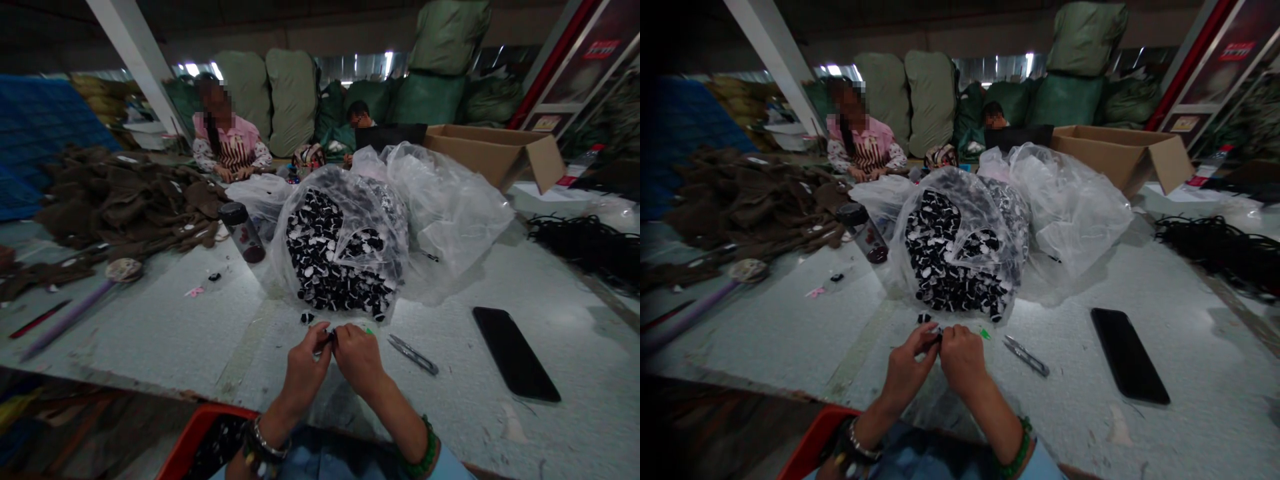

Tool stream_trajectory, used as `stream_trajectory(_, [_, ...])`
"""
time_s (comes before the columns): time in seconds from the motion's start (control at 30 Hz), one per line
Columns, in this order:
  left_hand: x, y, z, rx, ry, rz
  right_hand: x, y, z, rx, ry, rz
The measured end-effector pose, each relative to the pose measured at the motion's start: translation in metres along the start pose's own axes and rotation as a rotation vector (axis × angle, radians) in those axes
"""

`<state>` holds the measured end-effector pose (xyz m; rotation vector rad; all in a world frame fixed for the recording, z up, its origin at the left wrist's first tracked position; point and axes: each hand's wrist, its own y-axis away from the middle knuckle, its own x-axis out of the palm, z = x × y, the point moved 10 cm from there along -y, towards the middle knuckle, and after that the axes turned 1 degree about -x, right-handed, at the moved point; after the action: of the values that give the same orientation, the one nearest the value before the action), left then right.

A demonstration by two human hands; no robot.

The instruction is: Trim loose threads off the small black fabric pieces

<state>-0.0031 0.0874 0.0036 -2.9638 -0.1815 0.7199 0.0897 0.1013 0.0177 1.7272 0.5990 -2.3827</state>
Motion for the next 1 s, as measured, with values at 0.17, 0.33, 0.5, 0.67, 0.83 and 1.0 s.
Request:
stream_trajectory(0.17, [-0.010,-0.005,-0.001,-0.022,0.131,-0.119,-0.003,0.003,0.005,-0.016,0.018,-0.100])
stream_trajectory(0.33, [0.000,-0.011,0.022,-0.253,0.626,-0.045,-0.011,0.005,0.007,-0.044,-0.059,-0.127])
stream_trajectory(0.5, [0.018,-0.006,0.029,-0.424,0.912,0.147,-0.007,-0.001,-0.004,0.053,-0.518,-0.015])
stream_trajectory(0.67, [0.017,-0.006,0.023,-0.423,0.981,0.213,0.035,0.000,-0.009,0.249,-1.278,0.227])
stream_trajectory(0.83, [-0.002,-0.014,0.024,-0.294,0.811,0.015,0.006,0.001,-0.031,0.220,-0.928,-0.082])
stream_trajectory(1.0, [-0.001,-0.012,0.023,-0.250,0.693,-0.021,-0.024,0.002,-0.006,0.019,-0.363,-0.195])
